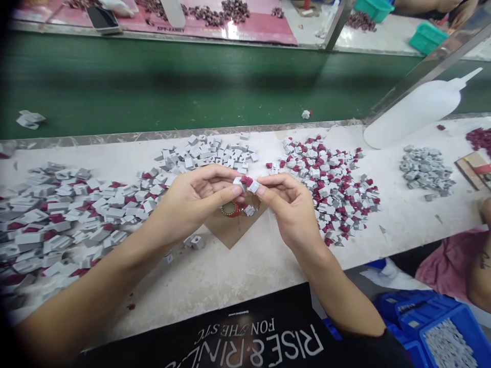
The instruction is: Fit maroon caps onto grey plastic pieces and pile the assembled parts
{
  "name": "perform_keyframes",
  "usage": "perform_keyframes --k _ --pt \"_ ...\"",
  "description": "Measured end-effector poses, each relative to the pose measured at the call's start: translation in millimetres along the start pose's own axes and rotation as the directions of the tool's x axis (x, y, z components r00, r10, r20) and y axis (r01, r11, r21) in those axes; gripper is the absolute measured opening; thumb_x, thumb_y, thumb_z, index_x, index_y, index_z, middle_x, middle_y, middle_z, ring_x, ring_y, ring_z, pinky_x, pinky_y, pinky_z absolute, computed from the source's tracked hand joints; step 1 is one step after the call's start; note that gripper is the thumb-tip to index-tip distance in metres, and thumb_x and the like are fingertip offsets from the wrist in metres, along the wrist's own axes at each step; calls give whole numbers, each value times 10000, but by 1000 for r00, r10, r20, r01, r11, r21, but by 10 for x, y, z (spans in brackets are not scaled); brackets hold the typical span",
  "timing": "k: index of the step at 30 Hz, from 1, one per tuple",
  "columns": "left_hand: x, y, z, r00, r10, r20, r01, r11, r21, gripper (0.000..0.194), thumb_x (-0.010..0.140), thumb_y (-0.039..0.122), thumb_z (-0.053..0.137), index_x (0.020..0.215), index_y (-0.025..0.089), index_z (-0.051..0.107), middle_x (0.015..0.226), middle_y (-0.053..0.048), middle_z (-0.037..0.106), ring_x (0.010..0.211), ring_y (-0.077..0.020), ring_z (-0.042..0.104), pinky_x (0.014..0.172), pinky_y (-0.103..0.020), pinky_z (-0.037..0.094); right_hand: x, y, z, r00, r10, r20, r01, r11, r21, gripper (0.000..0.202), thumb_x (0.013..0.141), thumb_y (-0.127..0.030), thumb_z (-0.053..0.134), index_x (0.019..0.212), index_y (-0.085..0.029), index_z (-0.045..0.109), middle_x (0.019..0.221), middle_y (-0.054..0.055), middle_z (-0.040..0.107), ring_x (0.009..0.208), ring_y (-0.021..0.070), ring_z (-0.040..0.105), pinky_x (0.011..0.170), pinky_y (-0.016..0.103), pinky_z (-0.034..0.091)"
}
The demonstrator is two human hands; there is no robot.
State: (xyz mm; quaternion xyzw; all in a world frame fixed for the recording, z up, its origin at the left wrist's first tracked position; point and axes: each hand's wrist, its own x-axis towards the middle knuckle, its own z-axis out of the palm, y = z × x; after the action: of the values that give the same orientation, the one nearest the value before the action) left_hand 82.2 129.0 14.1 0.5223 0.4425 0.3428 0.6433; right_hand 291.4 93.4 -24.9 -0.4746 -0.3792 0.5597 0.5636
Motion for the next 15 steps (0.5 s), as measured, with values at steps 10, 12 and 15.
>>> perform_keyframes --k 10,12,15 --pt "45 -16 -72 992 54 110 -72 983 169 136 994 339 861 1033 210 847 1057 -70 886 932 -224 856 842 -330 716 15 -9 -103 995 -6 98 11 998 -54 211 826 -401 1069 902 -273 919 909 34 880 845 185 846 746 275 700" --pt "56 -26 -62 988 53 144 -76 983 164 145 993 353 858 1025 212 846 1024 -69 878 926 -230 849 838 -343 713 -4 -50 -103 992 8 124 0 998 -63 234 816 -417 1073 893 -263 915 897 39 876 832 187 842 736 277 697" --pt "39 -10 -27 984 51 171 -78 984 159 139 980 349 861 998 212 840 990 -71 867 906 -236 836 830 -360 706 -47 -100 -109 989 17 147 -8 998 -60 265 794 -429 1082 885 -252 908 900 46 876 844 197 847 767 297 707"
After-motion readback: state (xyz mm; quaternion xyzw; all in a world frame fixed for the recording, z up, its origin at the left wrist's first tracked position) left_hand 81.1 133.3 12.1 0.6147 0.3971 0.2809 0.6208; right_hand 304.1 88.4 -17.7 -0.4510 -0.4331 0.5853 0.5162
